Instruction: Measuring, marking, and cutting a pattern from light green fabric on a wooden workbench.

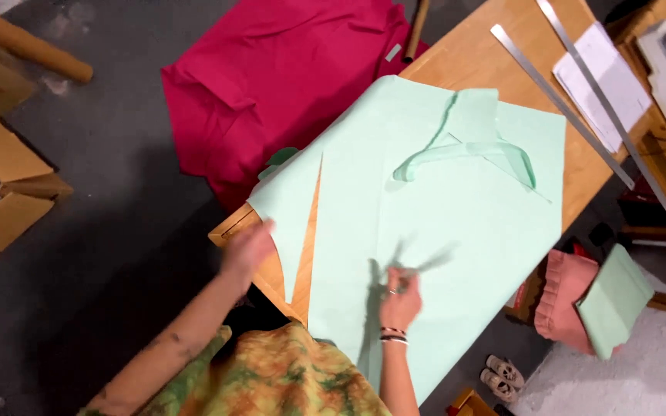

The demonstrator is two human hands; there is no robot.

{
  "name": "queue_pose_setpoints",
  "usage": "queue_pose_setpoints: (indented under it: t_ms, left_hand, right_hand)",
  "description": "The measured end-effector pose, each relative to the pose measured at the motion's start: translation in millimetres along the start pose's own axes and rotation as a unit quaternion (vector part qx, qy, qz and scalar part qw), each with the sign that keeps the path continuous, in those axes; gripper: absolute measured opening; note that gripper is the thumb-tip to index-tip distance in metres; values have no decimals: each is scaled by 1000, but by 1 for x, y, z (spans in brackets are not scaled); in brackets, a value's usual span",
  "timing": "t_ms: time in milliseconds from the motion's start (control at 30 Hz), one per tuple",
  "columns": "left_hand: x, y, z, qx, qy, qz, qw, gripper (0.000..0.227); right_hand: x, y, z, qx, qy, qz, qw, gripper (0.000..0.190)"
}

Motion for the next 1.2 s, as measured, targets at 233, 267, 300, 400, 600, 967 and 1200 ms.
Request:
queue_pose_setpoints:
  t_ms: [233,267,300,400,600,967,1200]
  left_hand:
    - [104,-1,-15,-165,108,-1,980,54]
    - [117,-9,-22,-163,138,9,977,54]
    - [102,-10,-18,-162,137,10,977,54]
    - [45,-16,-20,-142,167,28,975,61]
    - [-41,-33,-28,-146,164,8,976,35]
    - [-26,-46,-54,30,97,31,994,33]
    - [14,-83,-74,-25,81,28,996,51]
  right_hand:
    - [-8,63,-59,-138,84,27,986,70]
    - [-7,74,-58,-145,72,29,986,71]
    - [-10,72,-63,-144,73,29,987,71]
    - [-30,61,-78,-167,72,35,983,90]
    - [-69,50,-99,-141,16,99,985,101]
    - [-74,22,-47,-104,-67,-3,992,41]
    - [-70,-67,32,31,-480,-9,877,55]
Point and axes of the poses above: each hand's wrist, its own x-axis towards the middle knuckle, its own z-axis out of the palm, y = z × x, the point moved 2 cm from there along x, towards the middle knuckle, and after that the axes turned 2 degrees about -x, right-handed, at the moved point
